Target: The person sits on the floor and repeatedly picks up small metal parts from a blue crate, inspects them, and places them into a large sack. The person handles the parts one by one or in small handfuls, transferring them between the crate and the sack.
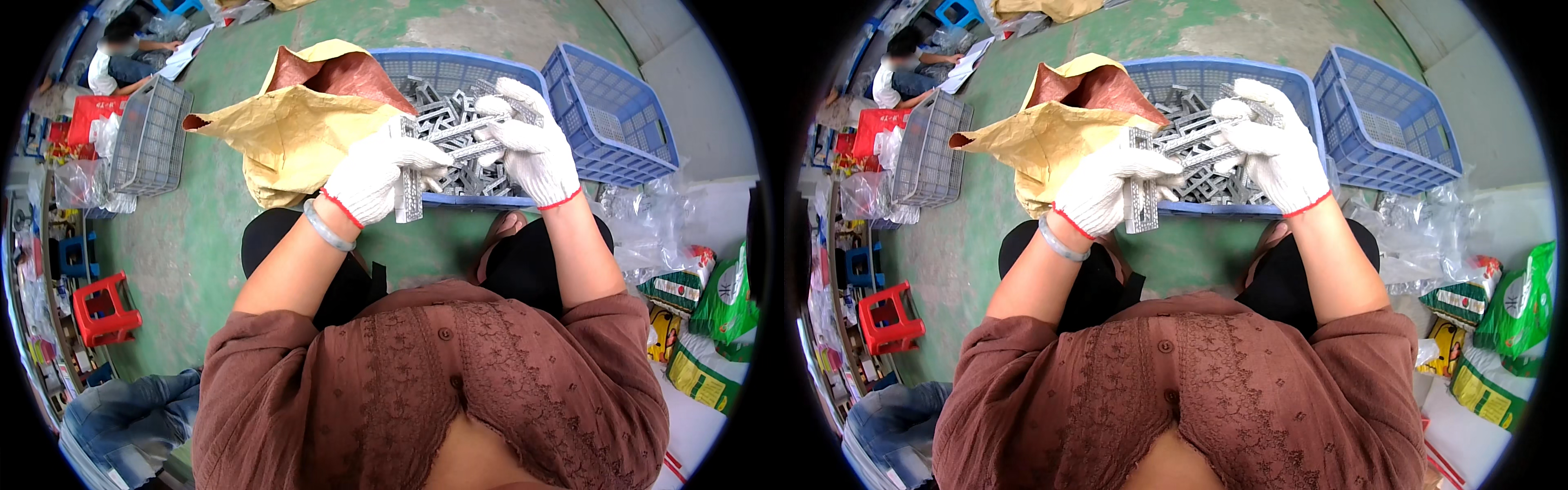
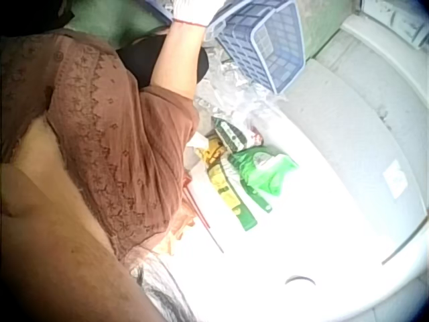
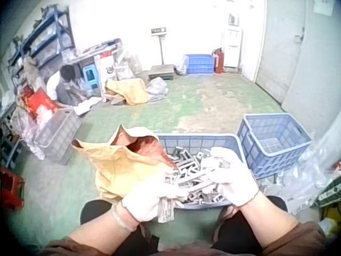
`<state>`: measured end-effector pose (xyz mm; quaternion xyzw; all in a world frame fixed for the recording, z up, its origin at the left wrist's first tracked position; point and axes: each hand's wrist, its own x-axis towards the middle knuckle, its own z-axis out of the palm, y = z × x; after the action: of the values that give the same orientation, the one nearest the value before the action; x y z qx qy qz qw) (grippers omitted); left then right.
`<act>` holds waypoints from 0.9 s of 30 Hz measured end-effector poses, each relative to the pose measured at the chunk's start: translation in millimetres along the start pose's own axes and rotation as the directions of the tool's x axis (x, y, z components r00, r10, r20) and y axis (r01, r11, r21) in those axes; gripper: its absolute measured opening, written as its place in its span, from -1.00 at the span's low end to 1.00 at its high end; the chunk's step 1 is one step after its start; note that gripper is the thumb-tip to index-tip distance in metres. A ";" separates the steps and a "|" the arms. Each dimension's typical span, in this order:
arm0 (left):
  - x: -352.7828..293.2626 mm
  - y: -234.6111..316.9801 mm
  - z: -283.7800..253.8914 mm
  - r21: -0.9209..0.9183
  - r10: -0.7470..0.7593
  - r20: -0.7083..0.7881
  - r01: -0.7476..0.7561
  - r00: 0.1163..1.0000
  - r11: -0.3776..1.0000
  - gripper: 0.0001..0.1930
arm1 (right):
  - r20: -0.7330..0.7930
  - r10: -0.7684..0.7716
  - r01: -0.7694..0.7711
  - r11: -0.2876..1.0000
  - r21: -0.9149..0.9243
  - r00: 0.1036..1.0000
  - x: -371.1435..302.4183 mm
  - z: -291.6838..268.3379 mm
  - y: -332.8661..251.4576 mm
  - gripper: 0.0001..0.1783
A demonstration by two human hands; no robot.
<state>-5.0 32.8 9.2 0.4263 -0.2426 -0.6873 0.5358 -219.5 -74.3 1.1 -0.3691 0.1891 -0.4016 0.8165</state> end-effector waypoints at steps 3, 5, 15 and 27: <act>-0.2 -1.4 2.2 -0.032 0.004 -0.028 -0.004 1.000 0.999 -0.85 | -0.007 0.006 -0.006 1.000 -0.013 1.000 -0.4 0.7 0.0 -0.40; -0.2 -1.5 1.7 -0.075 -0.013 -0.010 0.012 1.000 0.997 -0.84 | -0.006 0.010 -0.010 1.000 -0.010 1.000 -0.3 0.3 0.3 -0.40; -2.9 2.0 -4.8 -0.036 -0.033 0.119 0.038 0.992 0.999 -0.61 | 0.005 0.036 -0.036 0.999 0.015 0.999 -1.8 0.7 -2.1 -0.39; -4.8 -2.4 13.1 0.179 0.389 -0.058 -0.374 0.919 0.910 -0.20 | 0.014 -0.139 0.139 0.990 0.001 0.990 0.5 2.9 8.7 -0.34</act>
<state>-17.1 36.5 15.7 0.4447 -0.3522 -0.5264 0.6333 -213.0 -69.8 -3.6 -0.3843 0.1572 -0.4547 0.7879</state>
